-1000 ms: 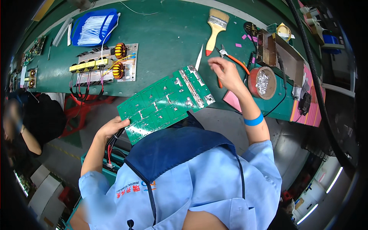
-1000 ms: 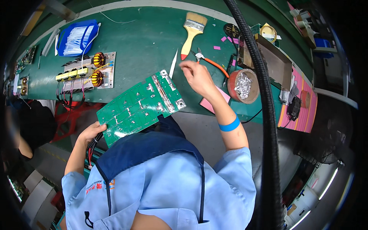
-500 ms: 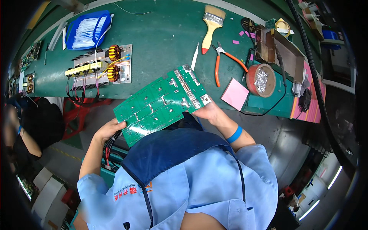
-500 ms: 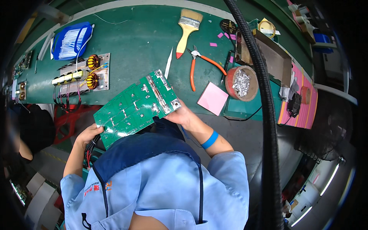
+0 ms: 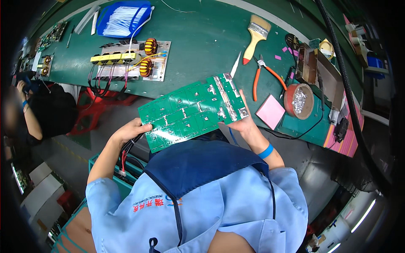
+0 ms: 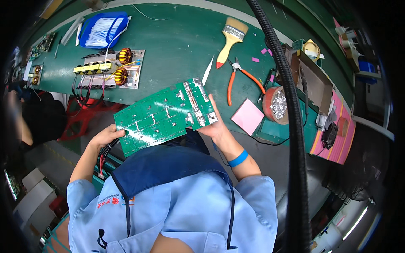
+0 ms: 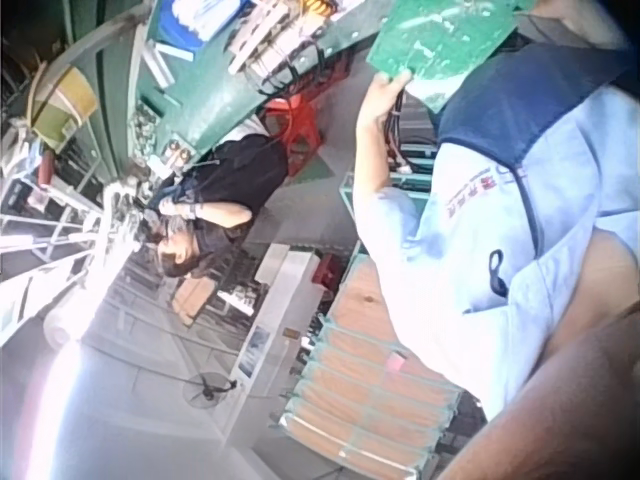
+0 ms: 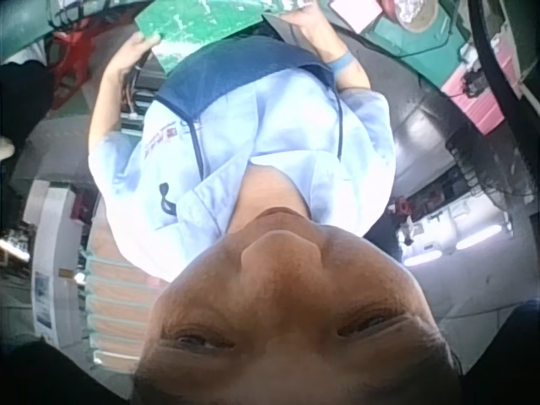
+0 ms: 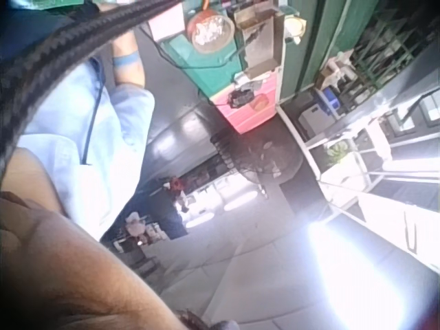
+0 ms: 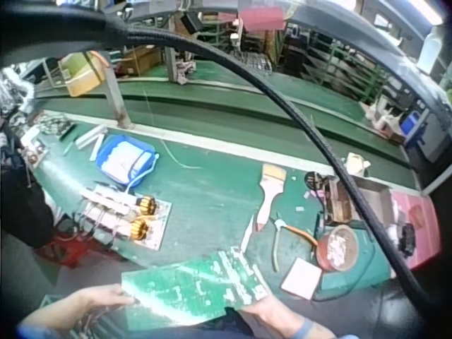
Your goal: Manually assemble components on a printed circuit board assembly including wire routing, heat-shrinking, and cable tying.
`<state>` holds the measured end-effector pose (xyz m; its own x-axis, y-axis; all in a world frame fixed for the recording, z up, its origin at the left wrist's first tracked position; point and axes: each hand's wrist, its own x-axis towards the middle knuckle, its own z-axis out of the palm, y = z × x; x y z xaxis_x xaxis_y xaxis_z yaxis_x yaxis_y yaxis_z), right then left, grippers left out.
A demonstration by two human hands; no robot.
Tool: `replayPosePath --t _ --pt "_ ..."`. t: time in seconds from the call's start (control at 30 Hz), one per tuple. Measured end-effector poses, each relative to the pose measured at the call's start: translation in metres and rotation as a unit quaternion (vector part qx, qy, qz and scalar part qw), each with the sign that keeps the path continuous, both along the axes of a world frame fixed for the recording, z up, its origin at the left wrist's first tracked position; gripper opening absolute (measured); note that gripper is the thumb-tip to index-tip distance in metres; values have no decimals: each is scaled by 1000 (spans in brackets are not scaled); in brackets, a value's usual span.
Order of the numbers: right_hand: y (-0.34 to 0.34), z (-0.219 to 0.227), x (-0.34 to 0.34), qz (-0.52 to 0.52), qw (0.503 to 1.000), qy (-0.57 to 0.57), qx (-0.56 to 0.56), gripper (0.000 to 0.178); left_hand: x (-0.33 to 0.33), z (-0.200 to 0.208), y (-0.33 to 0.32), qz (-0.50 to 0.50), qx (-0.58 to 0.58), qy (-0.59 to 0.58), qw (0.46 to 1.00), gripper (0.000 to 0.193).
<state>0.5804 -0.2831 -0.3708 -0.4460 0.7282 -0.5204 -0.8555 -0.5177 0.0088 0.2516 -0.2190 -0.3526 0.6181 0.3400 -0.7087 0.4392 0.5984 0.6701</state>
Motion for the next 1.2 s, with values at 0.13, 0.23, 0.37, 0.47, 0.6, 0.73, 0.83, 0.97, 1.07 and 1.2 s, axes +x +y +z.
replayPosePath --t 0.13,0.23,0.37,0.47,0.6,0.73,0.83,0.97,1.07,1.2 --pt "-3 0 1 -23 998 44 36 54 2 13 3 -18 29 6 999 47" --pt "9 15 4 -20 999 -29 36 54 8 22 7 2 67 -15 998 47" --pt "19 25 12 -15 996 6 89 56 13 26 17 28 97 -9 995 44" --pt "19 33 14 -41 995 -26 86 57 19 34 19 29 121 -17 992 45" --pt "13 44 17 -29 997 -32 69 59 27 44 21 35 147 -38 988 43" --pt "7 53 16 -37 994 -106 15 60 31 43 19 44 167 -42 984 41" --pt "-1 47 24 -50 993 61 93 60 33 41 19 28 188 -36 981 41" --pt "-4 56 24 -51 995 -1 87 59 36 43 18 36 196 -47 979 42" --pt "-6 64 21 -58 992 34 104 59 36 44 17 28 207 -39 977 43" --pt "-7 78 13 -53 988 -135 56 53 37 46 14 42 211 -44 976 44"
